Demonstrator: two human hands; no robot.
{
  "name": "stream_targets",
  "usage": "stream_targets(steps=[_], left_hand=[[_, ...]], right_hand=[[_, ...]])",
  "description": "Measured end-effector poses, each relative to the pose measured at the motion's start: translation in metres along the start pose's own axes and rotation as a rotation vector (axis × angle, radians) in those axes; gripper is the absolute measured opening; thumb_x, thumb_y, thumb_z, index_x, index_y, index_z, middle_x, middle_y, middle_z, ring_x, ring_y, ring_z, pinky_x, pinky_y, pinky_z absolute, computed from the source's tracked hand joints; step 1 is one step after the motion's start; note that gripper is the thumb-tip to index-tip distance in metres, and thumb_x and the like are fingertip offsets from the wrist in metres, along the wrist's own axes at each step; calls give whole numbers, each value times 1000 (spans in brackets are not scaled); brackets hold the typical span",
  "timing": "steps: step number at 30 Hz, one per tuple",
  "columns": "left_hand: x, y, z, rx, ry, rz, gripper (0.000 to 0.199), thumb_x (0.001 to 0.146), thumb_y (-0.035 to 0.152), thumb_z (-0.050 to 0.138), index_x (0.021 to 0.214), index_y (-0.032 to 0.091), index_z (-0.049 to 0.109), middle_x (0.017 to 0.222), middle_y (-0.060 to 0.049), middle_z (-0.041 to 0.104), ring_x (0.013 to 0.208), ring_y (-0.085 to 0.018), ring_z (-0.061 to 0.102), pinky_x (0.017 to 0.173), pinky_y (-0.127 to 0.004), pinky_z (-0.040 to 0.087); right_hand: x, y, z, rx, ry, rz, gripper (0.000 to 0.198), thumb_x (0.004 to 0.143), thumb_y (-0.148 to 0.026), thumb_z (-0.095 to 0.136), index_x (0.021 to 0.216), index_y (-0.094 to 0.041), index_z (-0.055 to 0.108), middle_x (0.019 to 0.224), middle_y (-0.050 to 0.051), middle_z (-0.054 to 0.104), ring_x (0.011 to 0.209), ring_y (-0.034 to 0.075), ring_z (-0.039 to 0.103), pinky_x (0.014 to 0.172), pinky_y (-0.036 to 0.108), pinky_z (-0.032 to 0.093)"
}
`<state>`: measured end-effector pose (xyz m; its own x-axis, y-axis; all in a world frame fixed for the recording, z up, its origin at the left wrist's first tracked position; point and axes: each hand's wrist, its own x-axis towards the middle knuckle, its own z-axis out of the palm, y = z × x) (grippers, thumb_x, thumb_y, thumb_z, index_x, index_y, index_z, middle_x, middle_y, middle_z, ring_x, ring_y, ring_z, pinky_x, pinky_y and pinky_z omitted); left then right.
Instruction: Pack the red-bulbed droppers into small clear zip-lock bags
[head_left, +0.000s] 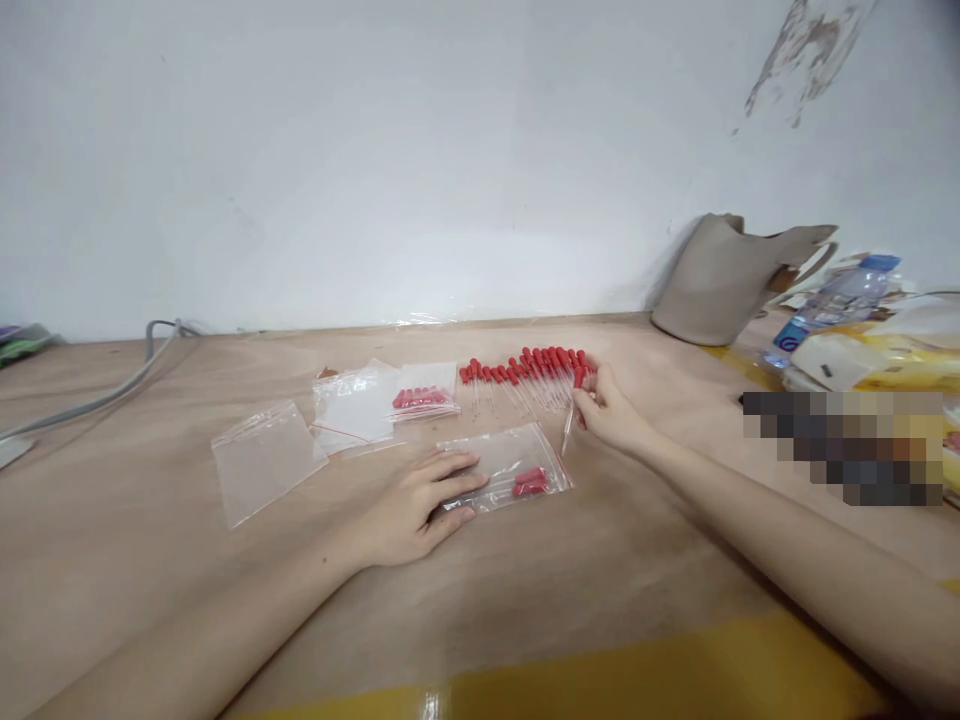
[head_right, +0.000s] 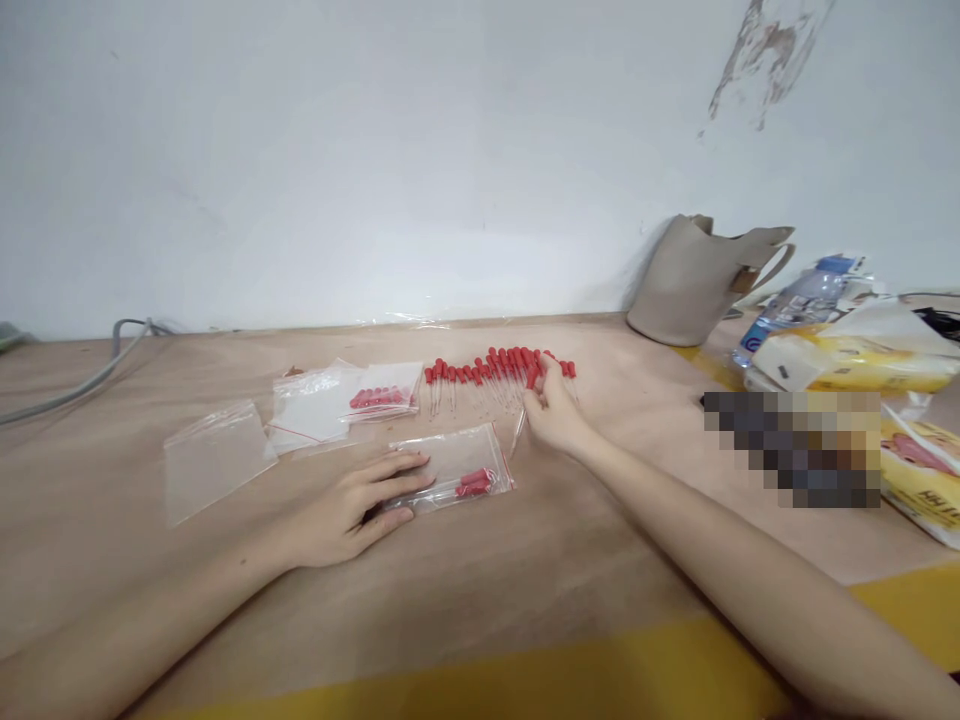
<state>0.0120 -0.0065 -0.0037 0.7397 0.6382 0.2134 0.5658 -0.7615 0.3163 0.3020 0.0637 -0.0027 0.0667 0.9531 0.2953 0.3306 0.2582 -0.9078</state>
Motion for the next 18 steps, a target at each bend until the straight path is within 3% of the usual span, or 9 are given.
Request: stream_targets(steps=[3,7,12,15,18], left_hand=[[0,-1,0,-4,14,13,39,90,30,46,129,27,47,135,-6,44,123,-24,42,103,-44,34],[0,-1,0,9,2,4,38,91,31,45,129,27,47,135,-6,44,124,-25,41,103,-45,33],[-1,-1,1,-1,-3,2,40,91,32,44,130,26,45,137,-6,42,125,-24,39,104,-44,33],[-1,0,1,-13,8,-7,43,91,32,44,133,25,40,138,-7,40,125,-24,39,103,-43,34],[0,1,1,-18,3,-24,45,91,32,44,135,24,37,138,-8,40,125,-24,39,102,-44,34]], right_hand=[[-14,8,5,90,6,68,58,72,-25,48,126,-23,26,65,-7,42,44,9,43,43,23,38],[-18,9,14,257,42,186,49,70,-25,45,116,-22,30,58,-10,42,43,9,44,46,23,41],[-19,9,15,398,155,204,39,65,-24,52,100,-24,34,60,-10,45,46,9,49,46,22,44],[-27,5,14,438,79,260,35,64,-24,59,92,-23,38,67,-8,49,51,9,54,52,25,49],[-35,1,8,373,-96,278,30,64,-27,65,87,-21,46,71,-4,55,58,10,58,59,27,49]])
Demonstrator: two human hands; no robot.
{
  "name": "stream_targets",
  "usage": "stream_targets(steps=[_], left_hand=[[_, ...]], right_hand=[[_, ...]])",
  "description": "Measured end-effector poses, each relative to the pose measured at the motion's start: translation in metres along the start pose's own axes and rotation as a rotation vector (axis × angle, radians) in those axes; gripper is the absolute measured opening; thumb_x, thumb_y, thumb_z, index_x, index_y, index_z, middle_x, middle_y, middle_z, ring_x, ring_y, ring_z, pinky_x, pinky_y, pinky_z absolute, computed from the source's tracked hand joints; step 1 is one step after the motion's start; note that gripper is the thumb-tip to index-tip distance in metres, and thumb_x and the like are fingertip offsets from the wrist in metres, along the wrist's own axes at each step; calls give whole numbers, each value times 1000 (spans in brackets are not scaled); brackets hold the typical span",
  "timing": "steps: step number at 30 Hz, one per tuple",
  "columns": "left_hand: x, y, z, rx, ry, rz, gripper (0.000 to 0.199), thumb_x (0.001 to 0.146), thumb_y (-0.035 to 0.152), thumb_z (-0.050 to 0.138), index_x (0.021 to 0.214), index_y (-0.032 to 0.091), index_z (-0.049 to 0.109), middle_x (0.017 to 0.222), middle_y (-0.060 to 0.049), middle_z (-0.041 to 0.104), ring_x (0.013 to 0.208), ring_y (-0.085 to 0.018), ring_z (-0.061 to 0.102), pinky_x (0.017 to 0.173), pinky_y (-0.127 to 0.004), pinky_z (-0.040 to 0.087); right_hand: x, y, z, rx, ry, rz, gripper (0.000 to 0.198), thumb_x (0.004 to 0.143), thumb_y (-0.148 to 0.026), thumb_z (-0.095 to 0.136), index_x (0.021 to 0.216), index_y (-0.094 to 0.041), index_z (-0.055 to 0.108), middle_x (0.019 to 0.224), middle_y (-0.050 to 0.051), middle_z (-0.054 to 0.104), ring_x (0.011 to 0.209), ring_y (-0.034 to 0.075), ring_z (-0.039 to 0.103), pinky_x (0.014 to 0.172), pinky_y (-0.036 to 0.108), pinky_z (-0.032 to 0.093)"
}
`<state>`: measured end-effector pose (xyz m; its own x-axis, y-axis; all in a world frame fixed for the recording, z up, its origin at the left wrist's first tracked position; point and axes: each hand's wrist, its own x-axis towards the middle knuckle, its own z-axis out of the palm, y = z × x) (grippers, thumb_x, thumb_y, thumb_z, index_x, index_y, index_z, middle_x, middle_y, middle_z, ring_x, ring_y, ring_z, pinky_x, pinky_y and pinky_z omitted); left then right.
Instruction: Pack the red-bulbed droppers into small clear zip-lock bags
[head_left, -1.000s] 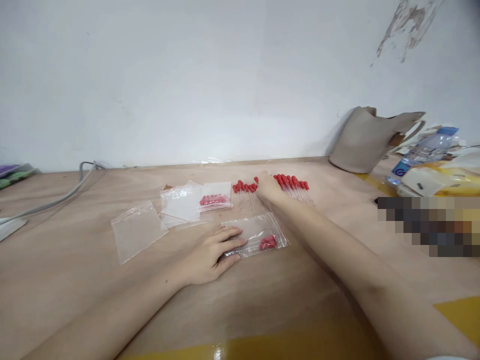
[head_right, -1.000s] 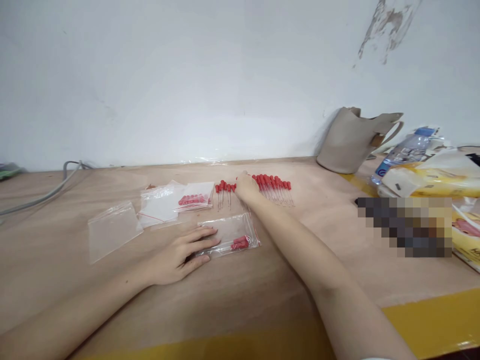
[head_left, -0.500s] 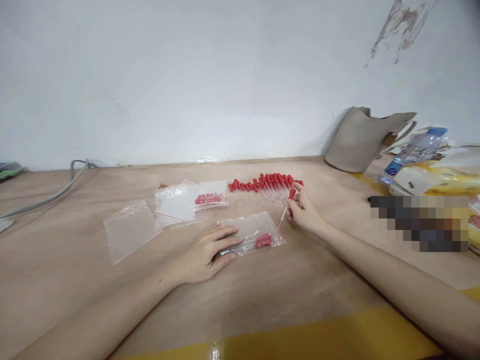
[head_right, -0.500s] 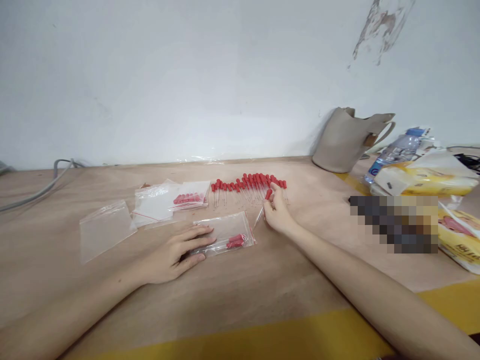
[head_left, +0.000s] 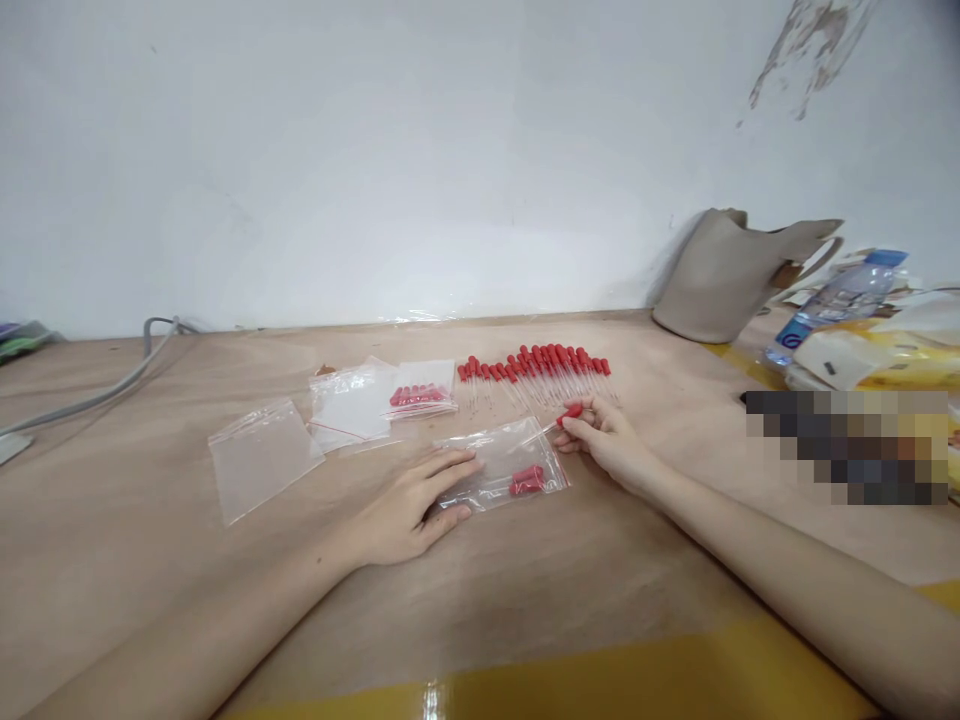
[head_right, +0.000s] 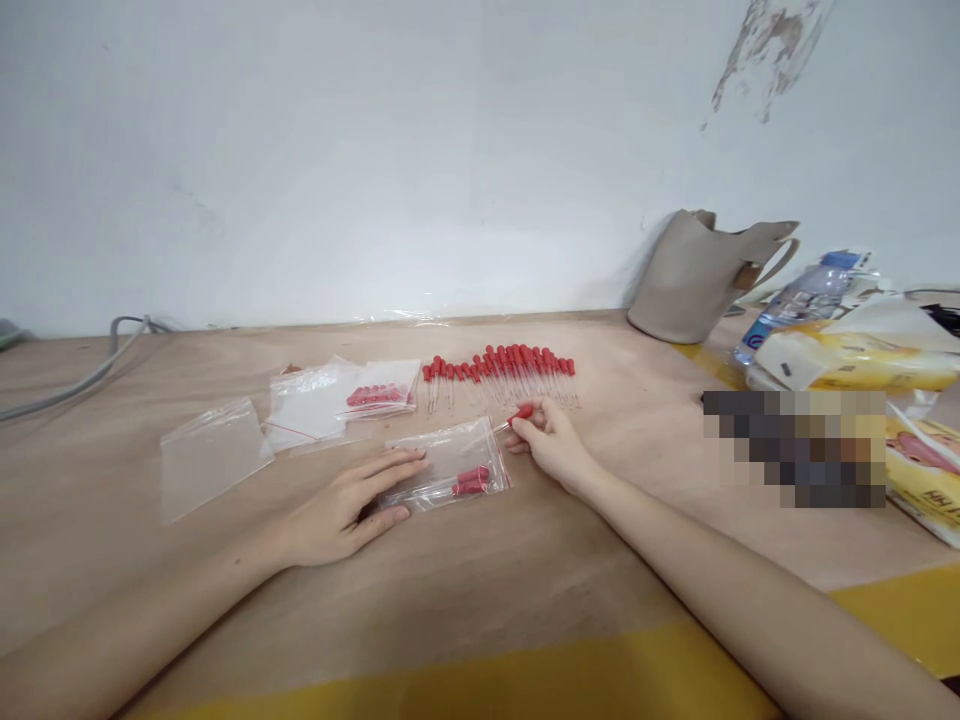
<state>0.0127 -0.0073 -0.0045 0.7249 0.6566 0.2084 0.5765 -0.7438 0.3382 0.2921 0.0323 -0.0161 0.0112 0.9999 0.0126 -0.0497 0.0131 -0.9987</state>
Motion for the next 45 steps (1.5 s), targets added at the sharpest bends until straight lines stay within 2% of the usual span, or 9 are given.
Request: stream_targets(steps=[5,8,12,17,28,31,37,41,45], left_hand=[[0,1,-1,-3,4,9,46,91,31,44,135,24,36,137,-8,41,125,-24,39,103,-44,34],[0,1,-1,-2,0,9,45,91,31,45,135,24,36,137,-8,41,125,-24,39,103,-44,34],[1,2,-2,6,6,17,45,91,31,45,134,23,37,136,-8,42,124,-23,39,103,-43,34],[2,2,-2,17,14,31,44,91,31,45,133,21,39,135,-9,44,123,-24,41,102,-44,35],[1,-2,1,37,-5,12,44,91,32,43,134,22,40,137,-8,41,126,-23,38,105,-44,31],[1,-4,2,34,-12,16,44,91,33,43,133,20,41,138,-9,41,126,-23,37,105,-43,32],[2,-6,3,26,-16,37,43,92,33,43,133,20,42,138,-8,40,127,-23,36,106,-43,31],[2,-4,2,41,-23,34,43,92,33,42,133,20,41,138,-8,40,128,-23,36,106,-43,30],[1,-2,1,46,-19,42,43,92,34,42,133,21,41,137,-8,42,127,-23,37,106,-43,31]], right_hand=[[3,-6,-21,-375,-361,-117,25,64,-34,69,81,-17,64,69,0,60,60,10,52,57,25,43],[8,-8,-25,-553,-421,-228,26,65,-39,69,82,-18,69,60,-3,55,52,8,42,49,22,35],[5,-8,-14,-558,-518,-228,31,68,-42,66,84,-16,70,62,0,58,53,8,45,50,22,36],[-2,-4,-2,-471,-535,-125,34,69,-43,65,90,-16,69,63,1,61,55,10,50,51,23,39],[-5,-2,3,-383,-497,-76,28,68,-34,63,88,-15,65,70,2,65,59,11,55,55,23,42],[6,-6,-5,-501,-377,-144,23,69,-31,60,83,-14,65,68,3,65,60,12,56,57,25,44],[55,-26,1,-1037,88,-357,14,71,-25,55,74,-17,66,73,4,66,67,15,58,63,26,43],[88,-37,26,-1289,252,-218,19,75,-28,52,82,-18,66,88,9,67,86,23,61,70,30,44],[108,-35,46,-1363,294,-63,23,73,-22,54,91,-14,66,96,16,65,92,28,61,71,33,45]])
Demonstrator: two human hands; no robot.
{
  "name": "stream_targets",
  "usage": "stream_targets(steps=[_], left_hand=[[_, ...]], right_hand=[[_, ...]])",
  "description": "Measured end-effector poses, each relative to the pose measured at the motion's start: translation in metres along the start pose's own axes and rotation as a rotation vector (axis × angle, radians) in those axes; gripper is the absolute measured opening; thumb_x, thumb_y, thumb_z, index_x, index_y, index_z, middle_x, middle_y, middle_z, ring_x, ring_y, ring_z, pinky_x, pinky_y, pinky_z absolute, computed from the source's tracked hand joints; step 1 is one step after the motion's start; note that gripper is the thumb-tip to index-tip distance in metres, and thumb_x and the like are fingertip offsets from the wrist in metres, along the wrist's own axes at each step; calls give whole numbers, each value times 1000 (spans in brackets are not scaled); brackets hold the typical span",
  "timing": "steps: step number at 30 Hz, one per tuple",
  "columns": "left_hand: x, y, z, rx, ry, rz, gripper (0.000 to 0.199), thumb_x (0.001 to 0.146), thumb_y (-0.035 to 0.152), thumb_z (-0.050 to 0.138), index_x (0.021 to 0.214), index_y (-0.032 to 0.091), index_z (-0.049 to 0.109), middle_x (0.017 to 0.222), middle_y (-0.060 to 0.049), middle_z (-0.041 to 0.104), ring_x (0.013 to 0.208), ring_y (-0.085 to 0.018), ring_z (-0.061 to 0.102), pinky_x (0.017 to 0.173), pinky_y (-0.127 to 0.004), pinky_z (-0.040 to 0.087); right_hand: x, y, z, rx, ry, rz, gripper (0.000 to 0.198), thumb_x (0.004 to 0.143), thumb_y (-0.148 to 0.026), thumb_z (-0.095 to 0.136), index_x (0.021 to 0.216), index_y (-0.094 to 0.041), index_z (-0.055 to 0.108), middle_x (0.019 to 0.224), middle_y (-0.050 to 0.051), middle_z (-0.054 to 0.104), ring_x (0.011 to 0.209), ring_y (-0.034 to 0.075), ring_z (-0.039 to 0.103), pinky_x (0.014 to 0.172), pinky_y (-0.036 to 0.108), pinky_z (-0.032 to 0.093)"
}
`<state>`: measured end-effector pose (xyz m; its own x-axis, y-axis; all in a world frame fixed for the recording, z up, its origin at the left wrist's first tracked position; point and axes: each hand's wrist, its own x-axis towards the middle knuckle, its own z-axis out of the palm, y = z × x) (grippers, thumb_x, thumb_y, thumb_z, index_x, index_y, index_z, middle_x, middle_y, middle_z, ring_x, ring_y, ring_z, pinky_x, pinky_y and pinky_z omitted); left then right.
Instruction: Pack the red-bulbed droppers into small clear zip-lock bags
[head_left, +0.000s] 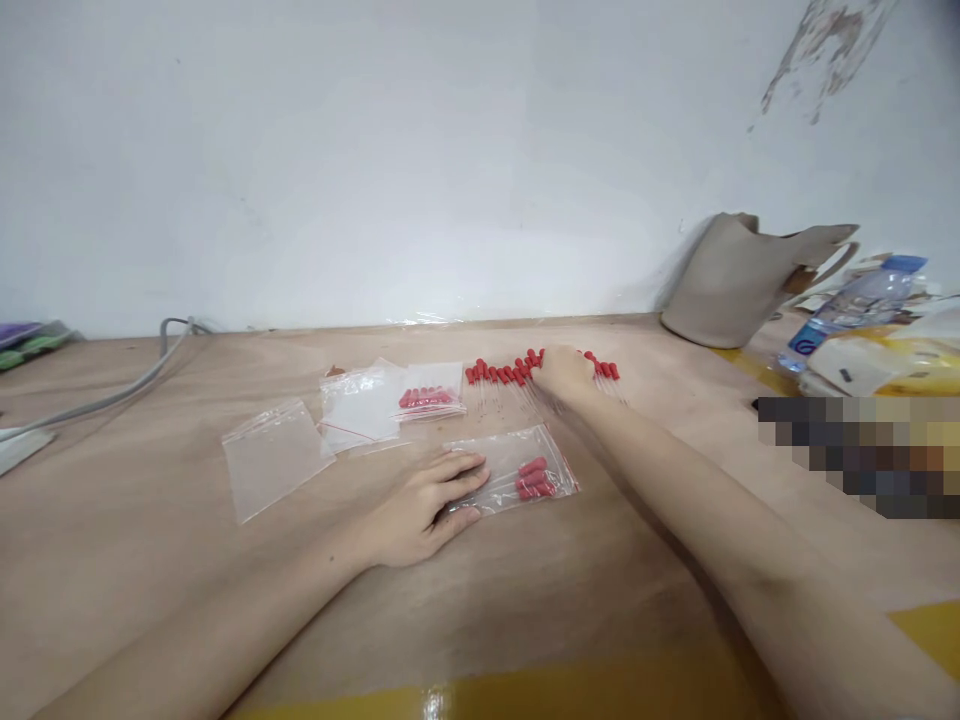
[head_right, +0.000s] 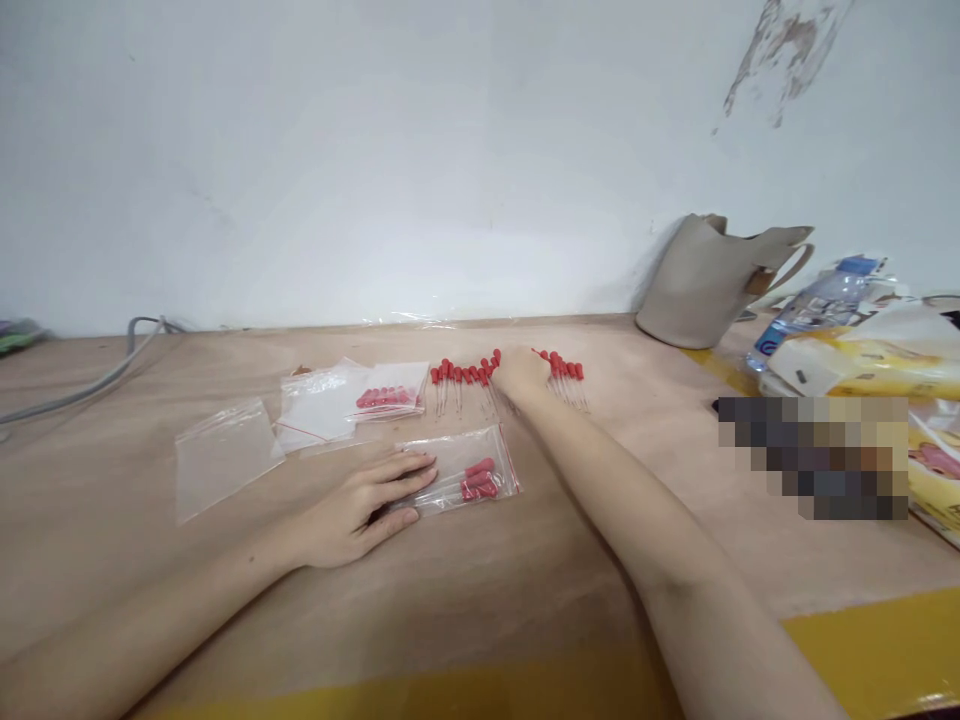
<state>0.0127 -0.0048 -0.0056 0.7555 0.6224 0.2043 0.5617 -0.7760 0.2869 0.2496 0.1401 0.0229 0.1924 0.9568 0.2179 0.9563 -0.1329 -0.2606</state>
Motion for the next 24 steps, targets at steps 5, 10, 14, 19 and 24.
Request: stream_targets(steps=[5,10,14,19,24], left_hand=[[0,2,-2,27,-6,12,43,93,34,41,134,22,41,137,-7,42,127,-23,37,106,-44,30],[1,2,-3,21,-5,10,43,93,34,41,133,21,41,137,-8,42,126,-23,38,105,-44,31],[1,2,-2,1,2,9,42,93,34,42,133,22,41,137,-7,42,126,-23,38,106,-44,30],[0,1,-1,-1,-1,-2,43,92,34,42,134,24,40,138,-6,41,126,-23,38,106,-45,30],[1,2,-2,-18,8,-15,43,91,32,44,133,23,42,137,-7,42,125,-24,39,105,-46,30]], right_hand=[[5,-7,3,30,-33,27,26,67,-18,60,92,-13,66,95,17,65,92,29,62,71,33,46],[0,1,-10,118,-58,-34,16,74,-25,55,78,-13,65,86,14,66,84,24,63,67,28,45],[-22,25,-16,491,-96,-152,25,80,-37,49,78,-14,59,66,5,62,61,14,59,55,23,43],[-67,59,-6,1152,-26,-167,63,68,-38,63,119,-18,30,59,-8,49,45,9,49,45,22,41],[-93,63,2,1278,-61,-32,74,65,-37,66,122,-22,22,62,-8,49,49,11,54,47,24,46]])
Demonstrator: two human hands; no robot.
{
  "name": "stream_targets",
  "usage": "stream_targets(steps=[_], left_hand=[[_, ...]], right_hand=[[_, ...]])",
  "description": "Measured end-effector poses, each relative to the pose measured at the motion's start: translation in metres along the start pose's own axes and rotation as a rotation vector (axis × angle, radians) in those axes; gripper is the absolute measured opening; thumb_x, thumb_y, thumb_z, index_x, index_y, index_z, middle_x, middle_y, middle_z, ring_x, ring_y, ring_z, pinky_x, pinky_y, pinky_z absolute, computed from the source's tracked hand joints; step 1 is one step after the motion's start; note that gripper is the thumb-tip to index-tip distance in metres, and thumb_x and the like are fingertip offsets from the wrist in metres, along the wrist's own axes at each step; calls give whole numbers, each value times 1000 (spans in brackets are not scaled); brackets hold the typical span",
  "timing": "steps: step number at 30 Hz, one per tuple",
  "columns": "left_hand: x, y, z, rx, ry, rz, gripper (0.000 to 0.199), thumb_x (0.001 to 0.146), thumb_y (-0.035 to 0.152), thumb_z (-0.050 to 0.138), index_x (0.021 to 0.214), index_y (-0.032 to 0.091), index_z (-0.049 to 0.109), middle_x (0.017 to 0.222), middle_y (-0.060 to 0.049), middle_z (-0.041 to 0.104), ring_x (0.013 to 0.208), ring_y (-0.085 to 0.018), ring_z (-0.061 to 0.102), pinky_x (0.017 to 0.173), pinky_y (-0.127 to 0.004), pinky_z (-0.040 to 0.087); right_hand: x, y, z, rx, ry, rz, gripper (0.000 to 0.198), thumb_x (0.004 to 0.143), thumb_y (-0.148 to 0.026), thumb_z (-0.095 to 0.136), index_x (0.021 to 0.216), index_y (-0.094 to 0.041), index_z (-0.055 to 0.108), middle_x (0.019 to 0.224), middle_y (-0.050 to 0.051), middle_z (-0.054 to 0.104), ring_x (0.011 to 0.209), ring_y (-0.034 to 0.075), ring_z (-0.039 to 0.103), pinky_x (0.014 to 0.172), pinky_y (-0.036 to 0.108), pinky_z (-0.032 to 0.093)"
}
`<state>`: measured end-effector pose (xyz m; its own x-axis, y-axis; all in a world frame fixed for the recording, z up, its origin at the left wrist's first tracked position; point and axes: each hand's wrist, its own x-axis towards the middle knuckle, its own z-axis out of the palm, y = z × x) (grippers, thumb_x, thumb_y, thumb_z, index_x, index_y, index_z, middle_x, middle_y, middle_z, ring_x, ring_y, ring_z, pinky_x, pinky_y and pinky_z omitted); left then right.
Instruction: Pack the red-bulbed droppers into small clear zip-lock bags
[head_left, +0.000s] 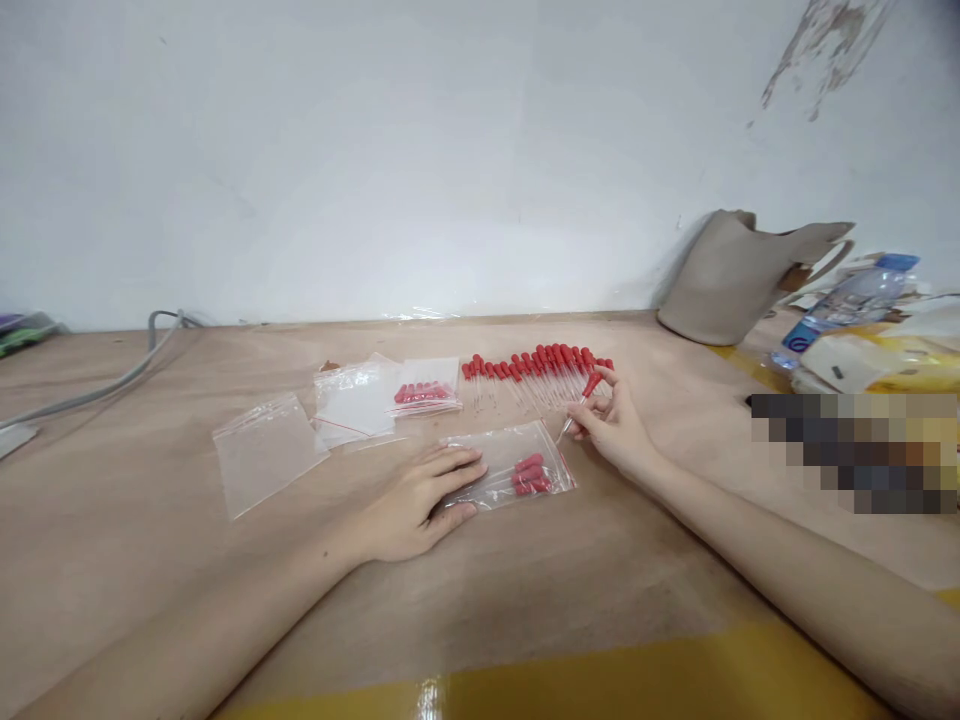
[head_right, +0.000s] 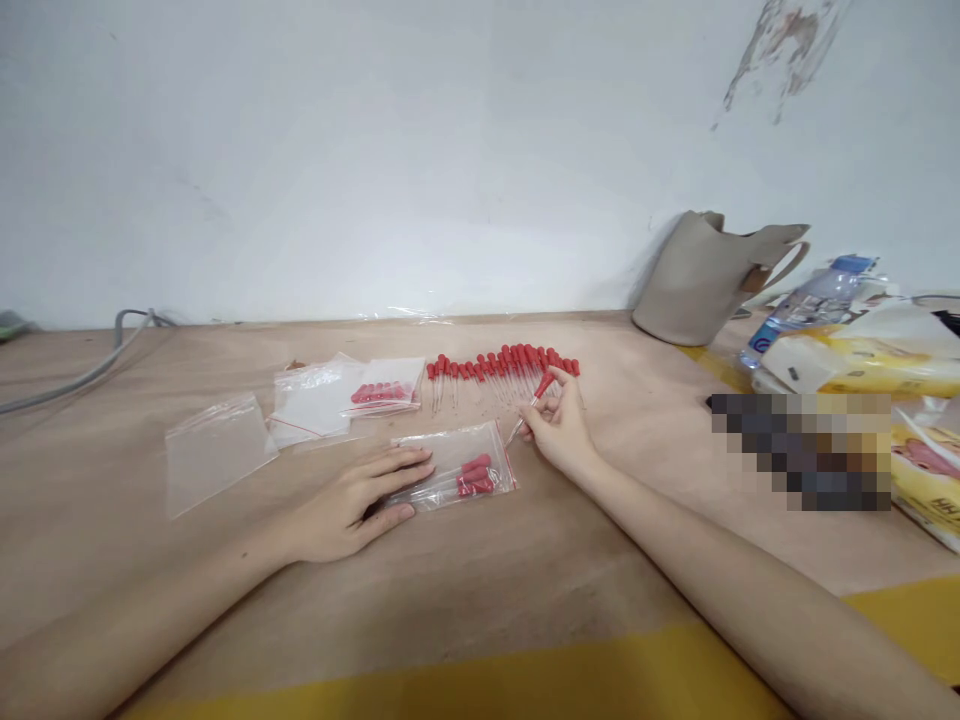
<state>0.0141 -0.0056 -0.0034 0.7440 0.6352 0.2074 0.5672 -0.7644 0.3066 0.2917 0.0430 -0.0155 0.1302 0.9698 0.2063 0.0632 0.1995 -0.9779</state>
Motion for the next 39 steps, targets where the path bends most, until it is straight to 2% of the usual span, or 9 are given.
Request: stream_targets(steps=[6,10,16,21,23,27,31,36,39], left_hand=[[-1,2,-1,-30,23,-9,47,91,32,45,136,23,34,139,-8,38,126,-24,37,103,-43,33],[-2,4,-2,-31,9,-37,51,91,34,44,139,25,27,142,-8,33,128,-24,34,104,-45,32],[-1,4,-2,-43,16,-54,54,90,35,46,139,23,26,140,-9,36,127,-25,35,103,-45,33],[0,4,-2,-45,34,-29,52,90,33,46,138,25,28,139,-8,37,126,-26,37,101,-45,35],[0,4,-3,-40,34,-25,52,90,33,46,138,25,28,139,-8,37,125,-26,37,101,-45,35],[0,4,-3,-25,17,-41,52,90,34,46,138,24,28,140,-9,37,127,-26,36,102,-45,35],[-1,4,-2,-24,22,-47,52,90,34,46,138,24,28,140,-9,36,127,-26,35,103,-45,34],[0,4,-3,-29,19,-48,52,90,34,46,138,23,30,139,-10,37,126,-27,37,101,-46,35],[0,4,-3,-19,15,-45,52,90,35,45,138,23,29,140,-9,36,127,-26,36,102,-45,34]], right_hand=[[-10,-2,14,176,-10,180,46,69,-36,63,98,-25,29,64,-6,53,55,12,60,59,29,52],[-13,-3,8,200,-120,262,33,69,-35,64,87,-23,38,69,-3,56,60,12,62,61,30,53],[-6,-3,-10,-63,-396,303,32,60,-37,73,78,-14,60,57,-2,57,49,6,50,49,22,44],[-4,-1,-6,-81,-403,253,41,57,-35,76,89,-14,62,66,0,63,52,6,52,45,20,40],[-5,-1,-3,-48,-404,241,37,57,-33,76,86,-15,61,72,0,65,58,7,57,52,21,45],[-5,-2,-2,25,-493,244,34,56,-27,76,85,-16,60,78,1,67,73,10,63,72,26,50],[-4,-1,-1,-42,-367,261,30,56,-30,76,76,-16,57,62,-2,63,55,10,59,57,25,50],[-3,0,-1,-171,-407,219,29,55,-36,76,68,-15,60,53,-2,58,44,7,50,43,21,42],[-3,-2,2,-232,-366,210,28,57,-36,74,67,-16,58,52,-3,56,42,7,47,38,20,37]])
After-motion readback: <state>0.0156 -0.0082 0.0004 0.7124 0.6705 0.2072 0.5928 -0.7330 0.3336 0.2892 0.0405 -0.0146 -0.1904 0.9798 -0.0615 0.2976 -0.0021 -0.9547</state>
